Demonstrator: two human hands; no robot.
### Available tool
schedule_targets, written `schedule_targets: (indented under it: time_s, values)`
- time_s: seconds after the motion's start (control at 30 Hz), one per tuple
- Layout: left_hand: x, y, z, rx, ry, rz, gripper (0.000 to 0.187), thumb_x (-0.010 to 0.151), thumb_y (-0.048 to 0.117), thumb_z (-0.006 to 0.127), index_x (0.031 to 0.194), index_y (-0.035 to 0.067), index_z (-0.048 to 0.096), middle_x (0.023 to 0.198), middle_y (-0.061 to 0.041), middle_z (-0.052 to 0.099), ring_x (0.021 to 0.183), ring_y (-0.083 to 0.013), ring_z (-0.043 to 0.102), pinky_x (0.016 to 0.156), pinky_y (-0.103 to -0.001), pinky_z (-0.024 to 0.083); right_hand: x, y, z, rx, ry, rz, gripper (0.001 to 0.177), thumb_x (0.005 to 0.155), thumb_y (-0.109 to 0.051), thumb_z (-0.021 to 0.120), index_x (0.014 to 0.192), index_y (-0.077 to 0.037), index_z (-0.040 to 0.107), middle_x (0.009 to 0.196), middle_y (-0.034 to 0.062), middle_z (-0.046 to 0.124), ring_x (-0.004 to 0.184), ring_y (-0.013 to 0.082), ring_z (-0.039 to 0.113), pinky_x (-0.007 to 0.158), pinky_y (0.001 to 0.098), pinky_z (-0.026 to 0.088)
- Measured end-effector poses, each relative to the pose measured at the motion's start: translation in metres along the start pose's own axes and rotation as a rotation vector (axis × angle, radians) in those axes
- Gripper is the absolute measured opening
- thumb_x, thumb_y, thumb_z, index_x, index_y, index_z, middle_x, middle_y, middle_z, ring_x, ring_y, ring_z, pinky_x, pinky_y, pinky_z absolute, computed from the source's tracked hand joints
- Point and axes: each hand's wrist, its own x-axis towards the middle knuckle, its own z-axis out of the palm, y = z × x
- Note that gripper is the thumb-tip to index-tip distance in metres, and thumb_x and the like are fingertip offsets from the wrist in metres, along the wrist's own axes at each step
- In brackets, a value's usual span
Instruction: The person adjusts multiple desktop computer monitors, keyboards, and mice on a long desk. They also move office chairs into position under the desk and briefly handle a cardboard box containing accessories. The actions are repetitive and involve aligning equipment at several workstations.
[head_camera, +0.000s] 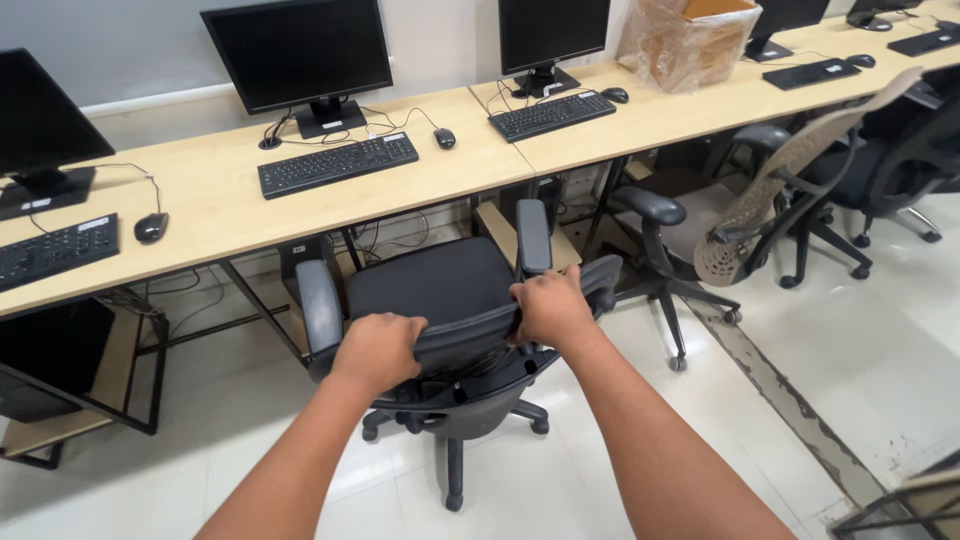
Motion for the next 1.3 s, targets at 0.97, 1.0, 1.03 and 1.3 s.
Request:
schedule_targets:
  time_s: [0.97, 1.0, 1.03, 1.3]
  values:
    - [0.132, 0.103, 0.014, -0.040, 0.003, -0.108, 0.027, 0.079, 0.009, 0.072, 0.105, 0.015, 0.067, 0.093, -0.007, 0.073, 0.094, -0.0273, 0.071, 0.083, -0.041, 0.058, 0.101, 0.151, 0.016, -0.072, 0.022, -0.078, 0.053, 0.055, -0.041, 0.096, 0.098, -0.018, 0.076, 0.094, 0.0006, 0.073, 0.113, 0.0257, 0.061, 0.119, 0.0577, 0.027]
    - [0.130, 0.104, 0.014, -0.039, -0.004, -0.109, 0.029, 0.078, 0.009, 0.073, 0.106, 0.015, 0.066, 0.093, -0.007, 0.073, 0.094, -0.0275, 0.071, 0.083, -0.041, 0.058, 0.097, 0.151, 0.016, -0.078, 0.027, -0.081, 0.053, 0.055, -0.042, 0.096, 0.097, -0.017, 0.076, 0.093, 0.0007, 0.073, 0.112, 0.0255, 0.061, 0.118, 0.0572, 0.028]
    - [0.128, 0.105, 0.014, -0.037, -0.010, -0.109, 0.031, 0.078, 0.009, 0.073, 0.107, 0.016, 0.066, 0.093, -0.007, 0.073, 0.094, -0.0277, 0.071, 0.084, -0.041, 0.058, 0.093, 0.150, 0.017, -0.080, 0.021, -0.083, 0.052, 0.055, -0.041, 0.096, 0.097, -0.018, 0.076, 0.093, 0.0007, 0.074, 0.112, 0.0253, 0.061, 0.117, 0.0560, 0.030]
    - [0.109, 0.050, 0.010, -0.010, 0.005, -0.019, 0.053, 0.071, 0.019, 0.081, 0.122, 0.022, 0.069, 0.104, -0.007, 0.073, 0.102, -0.0291, 0.068, 0.090, -0.042, 0.055, 0.069, 0.118, 0.024, -0.001, 0.106, -0.147, 0.044, 0.063, -0.046, 0.093, 0.091, -0.016, 0.076, 0.092, 0.0051, 0.074, 0.107, 0.0270, 0.064, 0.098, 0.0419, 0.046]
